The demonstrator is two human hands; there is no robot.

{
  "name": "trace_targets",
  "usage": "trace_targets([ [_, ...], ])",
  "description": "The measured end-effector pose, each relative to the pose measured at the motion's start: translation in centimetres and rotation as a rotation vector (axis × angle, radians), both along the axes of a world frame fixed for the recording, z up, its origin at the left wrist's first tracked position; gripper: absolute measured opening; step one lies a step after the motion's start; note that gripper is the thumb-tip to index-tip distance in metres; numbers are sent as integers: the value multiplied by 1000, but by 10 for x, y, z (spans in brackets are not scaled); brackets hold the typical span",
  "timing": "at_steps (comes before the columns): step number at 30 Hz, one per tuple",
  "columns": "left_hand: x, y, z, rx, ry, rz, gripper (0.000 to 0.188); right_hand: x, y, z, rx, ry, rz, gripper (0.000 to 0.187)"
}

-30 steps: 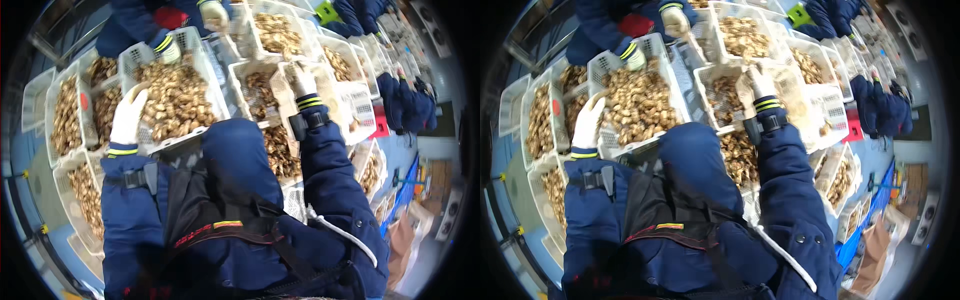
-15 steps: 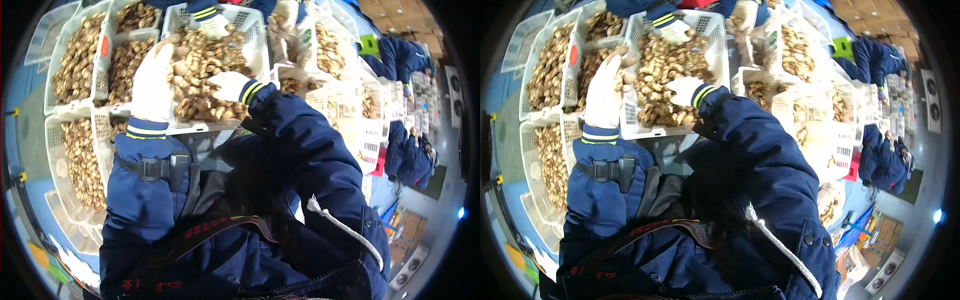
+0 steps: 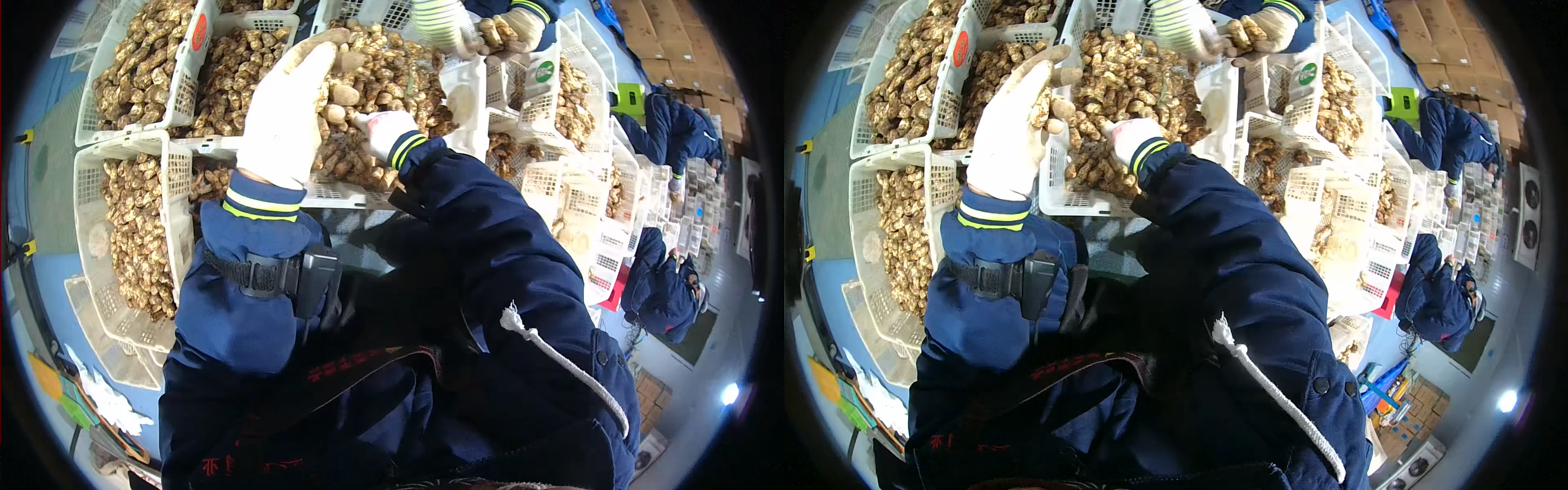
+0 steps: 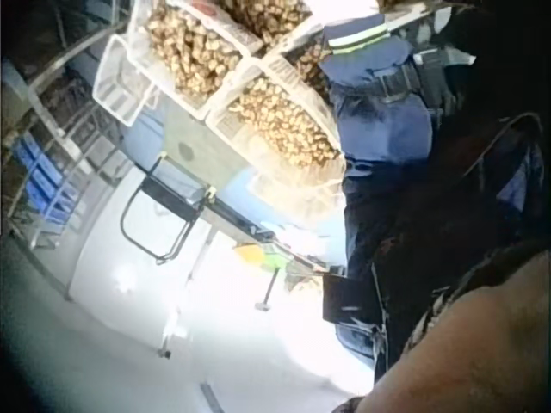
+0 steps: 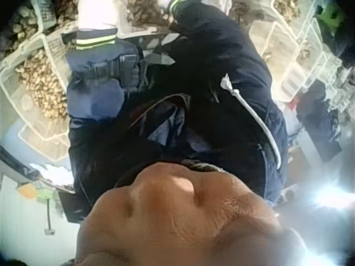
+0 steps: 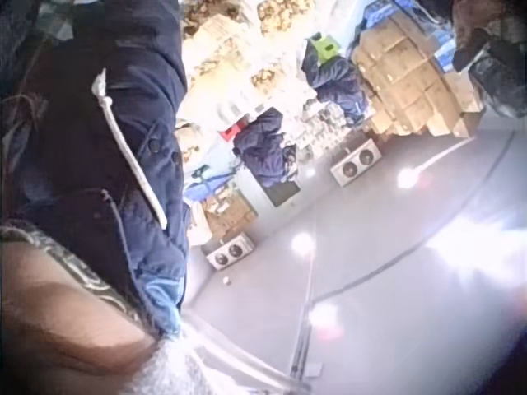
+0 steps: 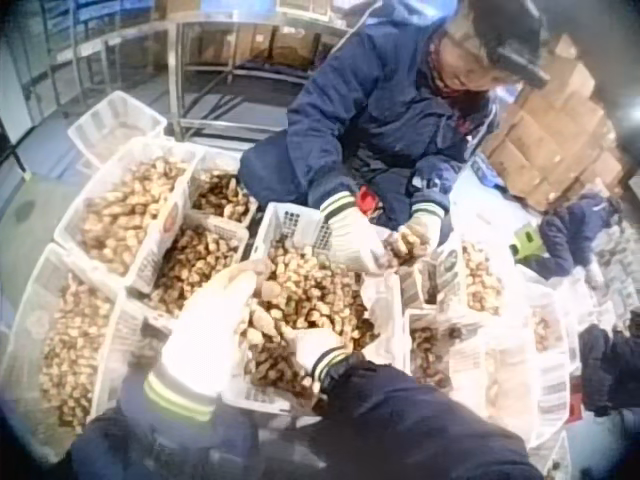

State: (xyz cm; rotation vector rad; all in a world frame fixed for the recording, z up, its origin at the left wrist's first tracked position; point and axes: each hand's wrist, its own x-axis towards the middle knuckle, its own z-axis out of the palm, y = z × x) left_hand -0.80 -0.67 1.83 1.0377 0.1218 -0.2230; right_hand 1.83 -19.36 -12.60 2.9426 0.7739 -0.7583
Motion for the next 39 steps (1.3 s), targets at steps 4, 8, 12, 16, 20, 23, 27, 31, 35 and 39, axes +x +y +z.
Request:
trace_targets([
  [4, 7, -11, -10, 17, -47, -47, 34, -11, -48, 47, 173, -132, -335, 56],
  [8, 5, -16, -11, 148, -1, -183, 39, -35, -64, 100, 964, -80, -777, 38],
  [12, -7, -32, 1, 477, -186, -465, 52, -70, -57, 141, 1565, 141, -1002, 43],
  [16, -14, -55, 9, 537, -300, -446, 46, -78, -62, 134, 1131, -314, -673, 47],
  [20, -15, -52, 12, 537, -25, -441, 41, -78, -60, 145, 1139, -330, -559, 60],
  [23, -15, -53, -2, 533, 6, -517, 38, -83, -67, 139, 867, -527, -302, 58],
  [27, -16, -53, 0, 359, 39, -393, 42, -83, -63, 142, 782, -597, -349, 45],
  [31, -14, -52, 5, 325, 10, -382, 48, -86, -66, 157, 809, -422, -578, 38],
  [35, -18, -55, 17, 279, -32, -381, 58, -78, -70, 141, 945, -770, -191, 27],
  [39, -13, -51, 9, 290, 38, -327, 50, -81, -62, 163, 1382, 564, -809, 38],
])
